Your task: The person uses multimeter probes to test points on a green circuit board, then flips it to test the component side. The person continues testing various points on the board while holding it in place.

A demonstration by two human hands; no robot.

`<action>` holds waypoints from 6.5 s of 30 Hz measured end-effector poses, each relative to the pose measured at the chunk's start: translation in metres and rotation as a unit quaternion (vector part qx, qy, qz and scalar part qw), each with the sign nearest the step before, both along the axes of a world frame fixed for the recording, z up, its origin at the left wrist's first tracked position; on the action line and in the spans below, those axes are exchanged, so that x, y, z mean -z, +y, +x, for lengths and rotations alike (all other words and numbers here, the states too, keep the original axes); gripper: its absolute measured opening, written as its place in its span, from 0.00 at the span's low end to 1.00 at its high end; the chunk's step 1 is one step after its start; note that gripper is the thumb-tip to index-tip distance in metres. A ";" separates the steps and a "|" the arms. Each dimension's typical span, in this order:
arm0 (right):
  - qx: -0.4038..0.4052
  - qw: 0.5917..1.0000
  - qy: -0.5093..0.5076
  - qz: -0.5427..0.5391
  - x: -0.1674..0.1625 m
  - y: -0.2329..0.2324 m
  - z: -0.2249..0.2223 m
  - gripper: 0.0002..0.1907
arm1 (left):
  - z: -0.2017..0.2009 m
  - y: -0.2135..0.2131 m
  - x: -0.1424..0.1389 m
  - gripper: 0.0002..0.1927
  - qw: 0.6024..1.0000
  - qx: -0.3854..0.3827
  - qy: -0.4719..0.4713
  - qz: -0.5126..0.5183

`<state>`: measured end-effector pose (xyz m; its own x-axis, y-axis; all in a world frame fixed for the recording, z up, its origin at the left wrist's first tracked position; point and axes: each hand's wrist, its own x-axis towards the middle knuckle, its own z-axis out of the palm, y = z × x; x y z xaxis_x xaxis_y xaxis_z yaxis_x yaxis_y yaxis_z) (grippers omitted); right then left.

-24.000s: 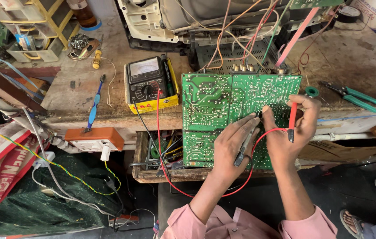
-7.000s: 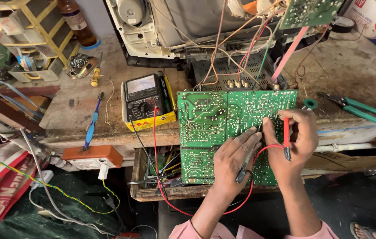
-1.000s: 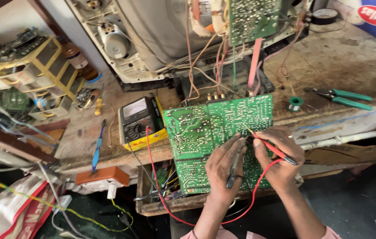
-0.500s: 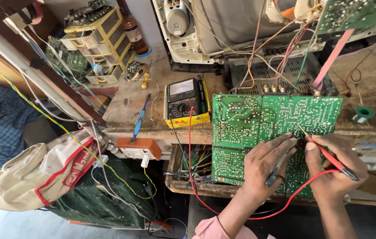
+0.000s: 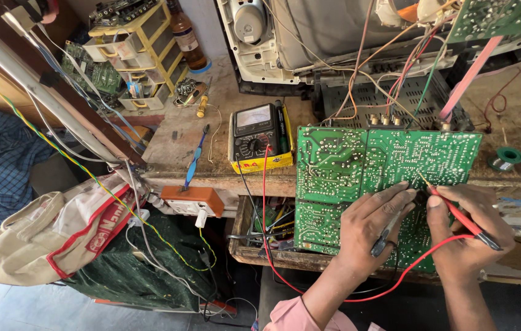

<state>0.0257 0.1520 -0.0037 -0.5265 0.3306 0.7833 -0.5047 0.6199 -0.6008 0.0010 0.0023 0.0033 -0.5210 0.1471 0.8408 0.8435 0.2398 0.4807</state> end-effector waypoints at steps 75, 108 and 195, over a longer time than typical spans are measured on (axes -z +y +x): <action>-0.019 0.998 0.043 0.038 -0.011 0.000 -0.003 0.05 | 0.003 0.005 -0.015 0.15 0.999 -0.002 -0.015 0.047; -0.022 0.998 0.037 0.034 -0.011 0.001 -0.002 0.08 | 0.003 0.007 -0.018 0.15 0.999 -0.009 -0.019 0.043; -0.017 0.998 0.035 -0.043 -0.001 0.000 0.005 0.06 | -0.002 0.009 -0.016 0.16 0.999 -0.012 0.024 -0.020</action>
